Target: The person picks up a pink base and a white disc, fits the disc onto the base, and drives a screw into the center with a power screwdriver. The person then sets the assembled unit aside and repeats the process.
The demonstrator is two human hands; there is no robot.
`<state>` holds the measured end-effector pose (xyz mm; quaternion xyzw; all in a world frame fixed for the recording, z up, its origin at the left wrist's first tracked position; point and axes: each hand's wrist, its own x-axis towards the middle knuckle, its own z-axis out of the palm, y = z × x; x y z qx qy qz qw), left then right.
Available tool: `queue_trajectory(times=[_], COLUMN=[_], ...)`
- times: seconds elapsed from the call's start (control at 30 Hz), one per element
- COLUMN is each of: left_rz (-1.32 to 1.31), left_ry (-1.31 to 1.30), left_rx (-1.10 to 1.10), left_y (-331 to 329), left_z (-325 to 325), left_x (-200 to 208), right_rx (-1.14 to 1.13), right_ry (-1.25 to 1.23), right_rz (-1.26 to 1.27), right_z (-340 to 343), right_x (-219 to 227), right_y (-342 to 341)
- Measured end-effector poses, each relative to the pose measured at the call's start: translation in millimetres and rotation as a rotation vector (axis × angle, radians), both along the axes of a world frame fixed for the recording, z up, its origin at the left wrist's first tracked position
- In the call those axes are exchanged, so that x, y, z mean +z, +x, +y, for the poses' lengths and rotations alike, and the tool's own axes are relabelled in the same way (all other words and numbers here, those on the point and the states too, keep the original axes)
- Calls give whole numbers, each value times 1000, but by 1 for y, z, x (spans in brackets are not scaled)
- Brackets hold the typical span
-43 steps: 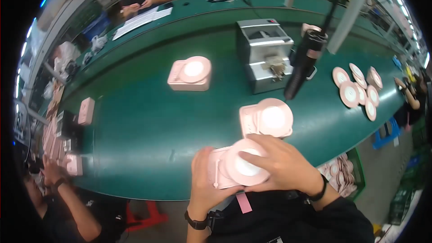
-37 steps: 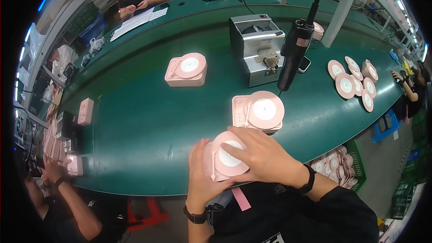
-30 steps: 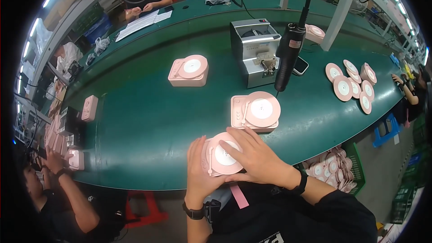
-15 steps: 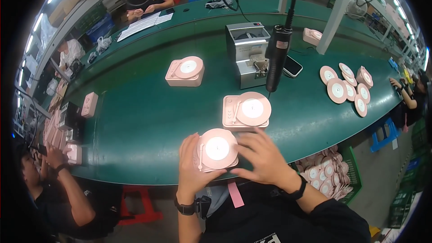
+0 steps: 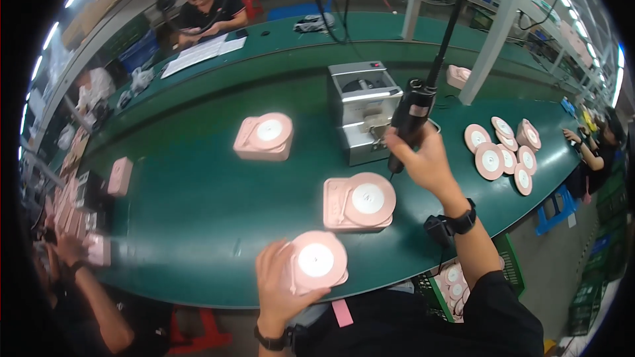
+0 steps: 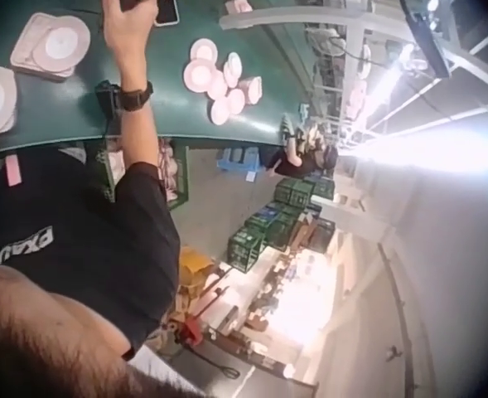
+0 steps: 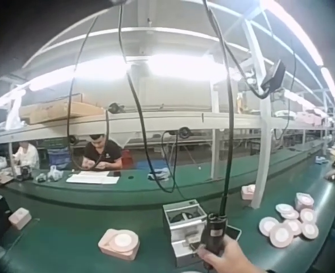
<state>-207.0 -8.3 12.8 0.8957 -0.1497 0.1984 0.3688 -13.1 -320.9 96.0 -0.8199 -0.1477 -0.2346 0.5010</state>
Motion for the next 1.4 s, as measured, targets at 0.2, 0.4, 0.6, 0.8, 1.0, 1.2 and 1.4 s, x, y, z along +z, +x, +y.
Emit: queue_trajectory(times=[0.2, 0.4, 0.6, 0.8, 1.0, 1.2, 1.4], left_rz=[89, 209, 122, 65, 27, 58, 44], left_ry=[41, 118, 310, 253, 107, 71, 69], left_rx=[146, 148, -115, -394, -314, -249, -267], left_y=[9, 83, 115, 143, 154, 154, 155], left_z=[59, 70, -12, -77, -77, -73, -72], left_x=[-3, 31, 79, 49, 28, 24, 22], right_rx=[343, 447, 401, 494, 631, 768, 793], right_ry=[425, 552, 514, 542, 587, 571, 473], right_rz=[182, -161, -25, 71, 165, 259, 295], right_z=[0, 16, 34, 25, 24, 36, 41], right_x=[13, 77, 55, 57, 61, 61, 45], right_y=[19, 46, 68, 64, 38, 10, 13])
